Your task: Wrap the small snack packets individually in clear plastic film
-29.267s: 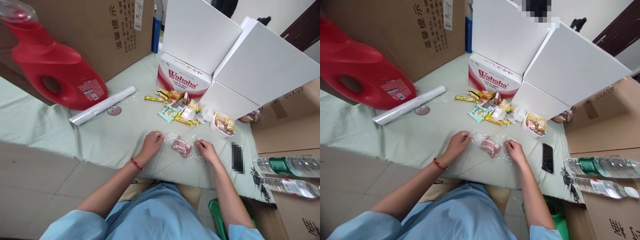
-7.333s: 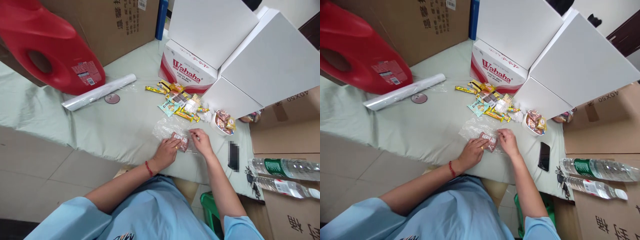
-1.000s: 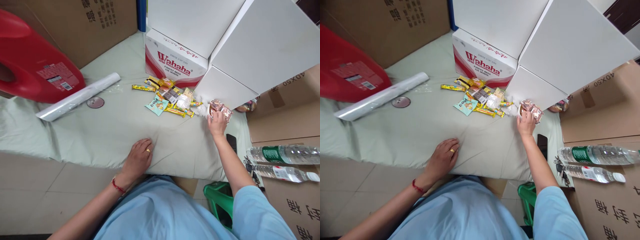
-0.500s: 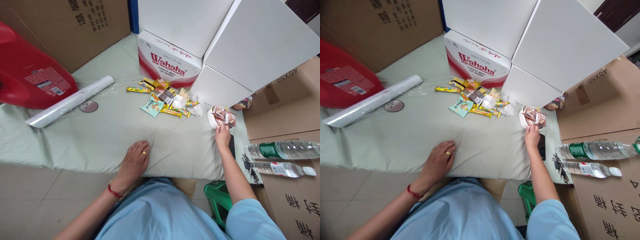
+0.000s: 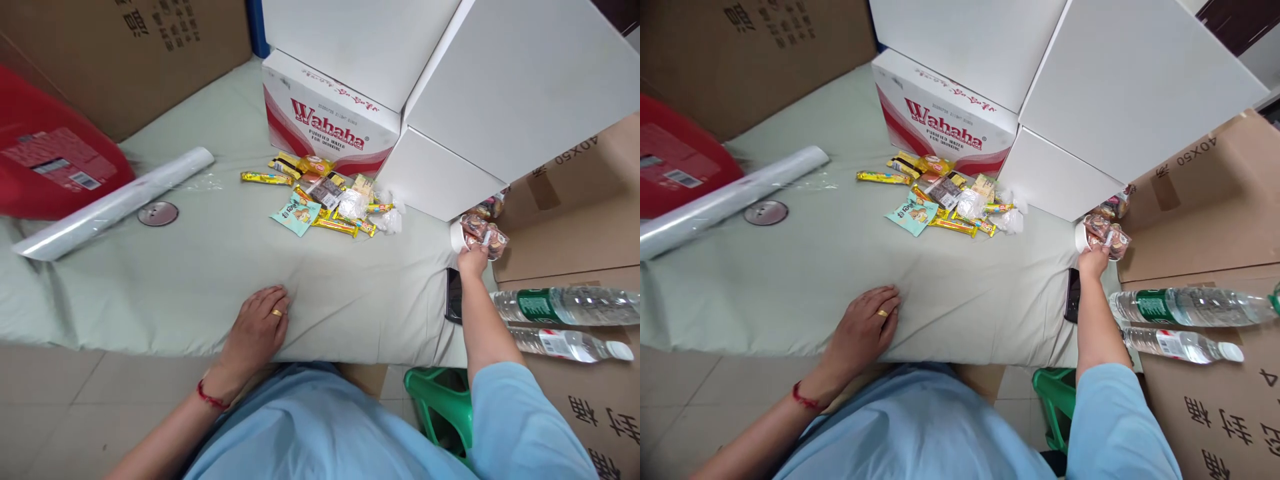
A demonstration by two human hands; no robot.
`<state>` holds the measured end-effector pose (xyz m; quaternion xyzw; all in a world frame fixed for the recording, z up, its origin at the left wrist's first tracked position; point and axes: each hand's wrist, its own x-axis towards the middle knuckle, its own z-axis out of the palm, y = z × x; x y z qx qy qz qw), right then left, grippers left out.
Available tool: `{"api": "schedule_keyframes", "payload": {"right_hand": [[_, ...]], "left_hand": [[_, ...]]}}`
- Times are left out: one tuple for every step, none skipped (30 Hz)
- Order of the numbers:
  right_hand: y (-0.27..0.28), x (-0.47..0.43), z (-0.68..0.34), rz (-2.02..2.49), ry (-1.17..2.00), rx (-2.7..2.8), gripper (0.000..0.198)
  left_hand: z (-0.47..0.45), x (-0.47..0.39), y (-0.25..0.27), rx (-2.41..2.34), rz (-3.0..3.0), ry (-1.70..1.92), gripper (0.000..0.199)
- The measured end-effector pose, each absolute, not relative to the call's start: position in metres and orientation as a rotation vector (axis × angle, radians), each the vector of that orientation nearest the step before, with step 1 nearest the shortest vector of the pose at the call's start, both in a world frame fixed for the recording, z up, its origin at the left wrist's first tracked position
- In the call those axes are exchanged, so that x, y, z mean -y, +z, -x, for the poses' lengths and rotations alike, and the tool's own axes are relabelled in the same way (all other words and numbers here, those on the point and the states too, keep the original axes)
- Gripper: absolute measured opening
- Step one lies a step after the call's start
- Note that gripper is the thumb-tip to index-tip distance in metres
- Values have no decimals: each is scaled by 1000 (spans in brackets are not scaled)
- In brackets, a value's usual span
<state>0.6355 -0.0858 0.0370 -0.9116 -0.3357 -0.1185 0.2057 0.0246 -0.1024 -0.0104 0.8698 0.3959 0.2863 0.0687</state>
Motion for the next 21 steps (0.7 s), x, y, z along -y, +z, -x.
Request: {"api": "schedule_keyframes", "payload": {"right_hand": [[37, 82, -637, 2536, -325, 937, 25], [36, 79, -636, 2529, -321, 941, 27], [35, 77, -634, 2520, -323, 948, 30], [33, 75, -630, 2506, -334, 957, 36], [31, 74, -623, 2488, -356, 969, 43], [28, 73, -615, 2466, -387, 983, 49], [26, 70, -606, 2438, -418, 1002, 52], [24, 67, -595, 2404, -437, 1030, 50], [23, 62, -583, 2367, -433, 1074, 44], [22, 56, -569, 2324, -402, 1133, 36], [21, 49, -556, 2275, -350, 1200, 29], [21, 41, -542, 2221, -280, 1271, 26], [22, 32, -528, 2166, -201, 1339, 25], [22, 23, -515, 2117, -122, 1402, 26], [22, 16, -503, 2081, -49, 1456, 29], [21, 9, -492, 2065, 17, 1496, 32], [21, 4, -484, 2067, 68, 1518, 33], [19, 1, -476, 2084, 98, 1520, 31], [17, -1, -471, 2109, 104, 1500, 25], [16, 0, -466, 2132, 93, 1465, 20], [14, 1, -463, 2149, 75, 1427, 17]], "left_hand": [[-25, 102, -10, -1195, -2621, 861, 21], [-25, 102, -10, -1197, -2621, 862, 21], [-25, 102, -10, -1200, -2617, 864, 21], [-25, 102, -10, -1202, -2611, 865, 22], [-25, 103, -10, -1204, -2603, 862, 22], [-25, 103, -10, -1205, -2594, 857, 23], [-25, 103, -10, -1207, -2582, 850, 24], [-25, 103, -9, -1208, -2570, 842, 25], [-25, 104, -9, -1211, -2559, 836, 25], [-25, 104, -9, -1213, -2550, 832, 26], [-25, 104, -9, -1216, -2547, 827, 26], [-26, 104, -8, -1218, -2550, 820, 26], [-26, 104, -8, -1220, -2557, 816, 26], [-26, 105, -8, -1222, -2563, 814, 25], [-26, 105, -8, -1223, -2567, 816, 25], [-26, 105, -9, -1222, -2565, 820, 25], [-26, 105, -9, -1221, -2555, 827, 26], [-26, 105, -9, -1224, -2539, 834, 27], [-26, 106, -9, -1227, -2521, 837, 28], [-27, 106, -9, -1230, -2506, 839, 30], [-27, 107, -9, -1233, -2496, 839, 30]]}}
